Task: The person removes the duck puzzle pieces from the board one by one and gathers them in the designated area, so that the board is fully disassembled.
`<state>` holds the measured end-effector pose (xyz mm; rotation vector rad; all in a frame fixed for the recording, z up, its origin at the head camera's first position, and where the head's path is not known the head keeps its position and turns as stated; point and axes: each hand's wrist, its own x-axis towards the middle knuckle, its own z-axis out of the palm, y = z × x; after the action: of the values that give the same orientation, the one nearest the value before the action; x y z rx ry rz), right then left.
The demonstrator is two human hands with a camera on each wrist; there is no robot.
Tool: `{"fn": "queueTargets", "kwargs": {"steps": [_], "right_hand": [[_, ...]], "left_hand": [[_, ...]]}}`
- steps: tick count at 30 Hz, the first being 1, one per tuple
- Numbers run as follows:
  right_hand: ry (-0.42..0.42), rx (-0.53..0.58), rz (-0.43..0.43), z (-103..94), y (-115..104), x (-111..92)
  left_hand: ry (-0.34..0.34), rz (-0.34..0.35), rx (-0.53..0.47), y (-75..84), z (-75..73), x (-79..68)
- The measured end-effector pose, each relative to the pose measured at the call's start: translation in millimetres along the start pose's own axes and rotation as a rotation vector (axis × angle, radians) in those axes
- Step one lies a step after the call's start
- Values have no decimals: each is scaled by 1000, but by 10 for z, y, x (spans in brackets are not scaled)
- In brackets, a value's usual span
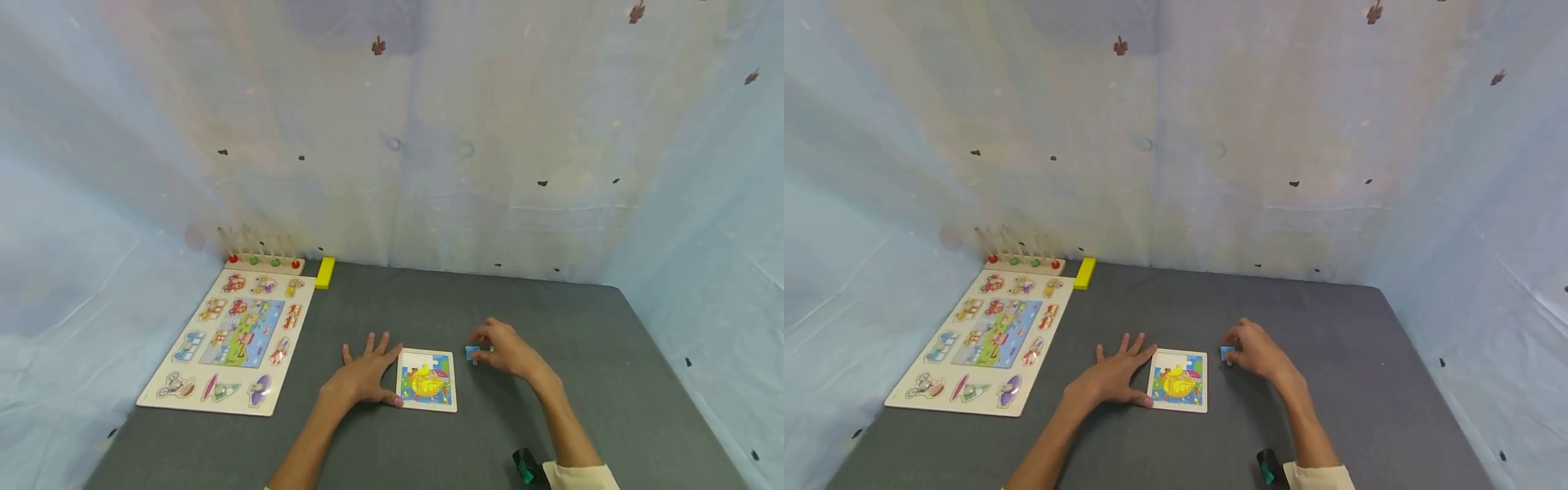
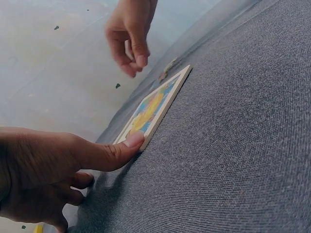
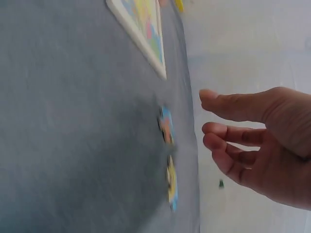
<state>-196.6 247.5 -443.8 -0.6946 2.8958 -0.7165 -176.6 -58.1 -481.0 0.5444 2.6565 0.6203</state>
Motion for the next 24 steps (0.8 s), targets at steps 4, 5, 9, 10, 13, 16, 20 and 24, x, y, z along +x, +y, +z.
{"fn": "queueTargets", "kwargs": {"steps": [4, 5, 9, 10, 13, 16, 20, 24], "right_hand": [[-43, 6, -74, 149, -151, 58], [-56, 3, -92, 184, -176, 76], [-100, 10, -123, 290, -238, 135], [-104, 14, -123, 303, -243, 150], [-105, 15, -120, 329, -236, 173], [-103, 8, -109, 347, -221, 173], [-101, -8, -84, 359, -223, 167], [-108, -36, -59, 354, -264, 200]], "left_hand": [[-9, -6, -1, -7, 11, -10], [-9, -8, 1, -7, 9, -8], [-14, -12, 20, -8, 13, 9], [-13, -11, 24, -7, 10, 17], [-17, -12, 23, 0, 0, 23], [-18, -13, 14, 5, -7, 17], [-18, -12, 13, 2, 2, 3], [-12, -14, 15, 0, 12, 5]]}}
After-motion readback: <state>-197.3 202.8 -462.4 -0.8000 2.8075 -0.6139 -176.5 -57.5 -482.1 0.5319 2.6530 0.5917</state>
